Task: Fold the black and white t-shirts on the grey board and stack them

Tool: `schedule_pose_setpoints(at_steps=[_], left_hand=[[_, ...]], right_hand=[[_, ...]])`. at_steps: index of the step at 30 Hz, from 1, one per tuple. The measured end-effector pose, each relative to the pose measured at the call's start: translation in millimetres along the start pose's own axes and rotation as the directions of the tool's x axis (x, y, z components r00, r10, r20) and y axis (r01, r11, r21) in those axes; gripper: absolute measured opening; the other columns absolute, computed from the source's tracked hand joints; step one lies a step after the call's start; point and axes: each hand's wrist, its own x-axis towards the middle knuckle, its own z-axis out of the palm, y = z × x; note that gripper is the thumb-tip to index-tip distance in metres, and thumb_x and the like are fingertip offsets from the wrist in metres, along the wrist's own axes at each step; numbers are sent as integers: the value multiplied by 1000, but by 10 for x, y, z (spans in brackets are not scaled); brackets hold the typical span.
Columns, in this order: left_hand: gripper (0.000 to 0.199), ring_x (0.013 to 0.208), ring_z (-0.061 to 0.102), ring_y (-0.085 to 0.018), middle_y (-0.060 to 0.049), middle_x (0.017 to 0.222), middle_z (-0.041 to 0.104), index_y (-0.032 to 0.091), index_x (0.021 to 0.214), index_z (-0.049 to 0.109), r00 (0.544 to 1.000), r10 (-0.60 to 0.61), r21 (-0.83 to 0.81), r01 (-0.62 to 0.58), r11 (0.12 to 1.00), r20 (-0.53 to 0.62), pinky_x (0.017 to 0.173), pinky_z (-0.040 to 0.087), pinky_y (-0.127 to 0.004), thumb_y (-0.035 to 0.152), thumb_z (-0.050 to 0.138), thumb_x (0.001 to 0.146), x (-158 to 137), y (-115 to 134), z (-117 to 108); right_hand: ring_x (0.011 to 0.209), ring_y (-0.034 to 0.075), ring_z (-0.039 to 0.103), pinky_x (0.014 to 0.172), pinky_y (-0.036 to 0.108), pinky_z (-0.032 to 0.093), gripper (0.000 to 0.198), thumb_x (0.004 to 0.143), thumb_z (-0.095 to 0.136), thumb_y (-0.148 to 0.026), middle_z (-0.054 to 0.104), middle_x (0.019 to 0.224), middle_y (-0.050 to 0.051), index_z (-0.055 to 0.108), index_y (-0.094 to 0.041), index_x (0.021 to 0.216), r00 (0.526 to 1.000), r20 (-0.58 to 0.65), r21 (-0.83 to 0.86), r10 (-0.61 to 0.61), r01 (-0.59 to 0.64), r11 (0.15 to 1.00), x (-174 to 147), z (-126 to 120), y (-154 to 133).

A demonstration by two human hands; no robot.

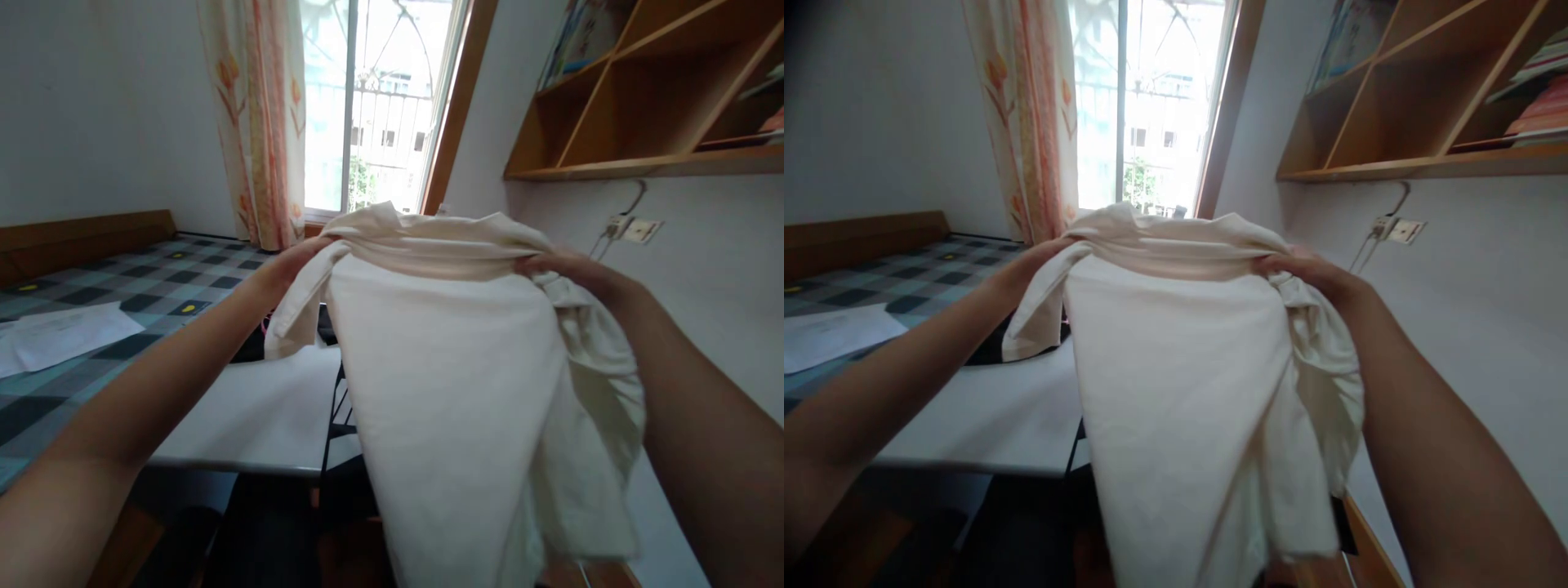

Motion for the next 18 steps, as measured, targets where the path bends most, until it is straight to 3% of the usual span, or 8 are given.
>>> schedule_pose_setpoints(at_steps=[3, 5, 6, 8, 11, 15, 18], left_hand=[[39, 75, 65, -20, -3, 82, 69, 14, 97, 68, 992, -93, 321, 60, 945, 87, 69, 54, -29, 43, 70, 71, 52, -599, -55], [28, 71, 61, -18, -1, 74, 66, 15, 80, 66, 988, -126, 599, 47, 799, 90, 64, 49, -25, 40, 66, 69, 77, -995, -89], [22, 69, 59, -17, 0, 70, 64, 16, 73, 63, 977, -180, 698, 51, 714, 113, 62, 47, -24, 37, 65, 67, 84, -1169, -101], [17, 66, 57, -17, 0, 66, 61, 18, 65, 59, 970, -214, 738, 59, 672, 118, 58, 44, -23, 34, 65, 64, 88, -1448, -112], [19, 66, 57, -17, -1, 68, 62, 18, 68, 61, 957, -252, 735, 66, 674, 146, 57, 42, -22, 35, 67, 62, 84, -1698, -111], [35, 66, 57, -16, -1, 71, 64, 17, 74, 66, 920, -329, 680, 101, 726, 214, 54, 39, -21, 51, 69, 65, 106, -1796, -115], [43, 60, 54, -15, -2, 64, 61, 16, 69, 67, 900, -371, 588, 177, 790, 227, 51, 36, -21, 59, 67, 68, 144, -1735, -161]], right_hand=[[73, 18, 61, 67, 29, 48, 29, 68, 74, -33, 71, 82, 6, 69, -14, 89, 993, 65, -265, 103, -83, 961, 183, 202, 370], [68, 17, 58, 60, 25, 44, 30, 56, 81, -32, 68, 72, 4, 67, -13, 73, 980, 106, -513, 169, -92, 853, 315, 305, 662], [67, 16, 57, 58, 24, 43, 32, 52, 83, -34, 67, 69, 2, 66, -14, 70, 964, 164, -556, 211, -86, 827, 368, 347, 803], [66, 16, 56, 57, 23, 42, 39, 48, 84, -41, 65, 67, 0, 65, -15, 69, 940, 240, -565, 242, -67, 822, 437, 416, 1047], [64, 15, 55, 53, 23, 40, 49, 49, 80, -59, 63, 65, 1, 64, -16, 68, 934, 239, -551, 266, -95, 829, 460, 485, 1300], [60, 17, 56, 50, 26, 40, 66, 59, 63, -80, 64, 65, 5, 66, -15, 72, 882, 277, -403, 382, -254, 879, 454, 537, 1488], [61, 16, 58, 52, 25, 43, 66, 56, 68, -79, 65, 67, 5, 66, -15, 74, 881, 317, -284, 350, -264, 922, 487, 545, 1580]])
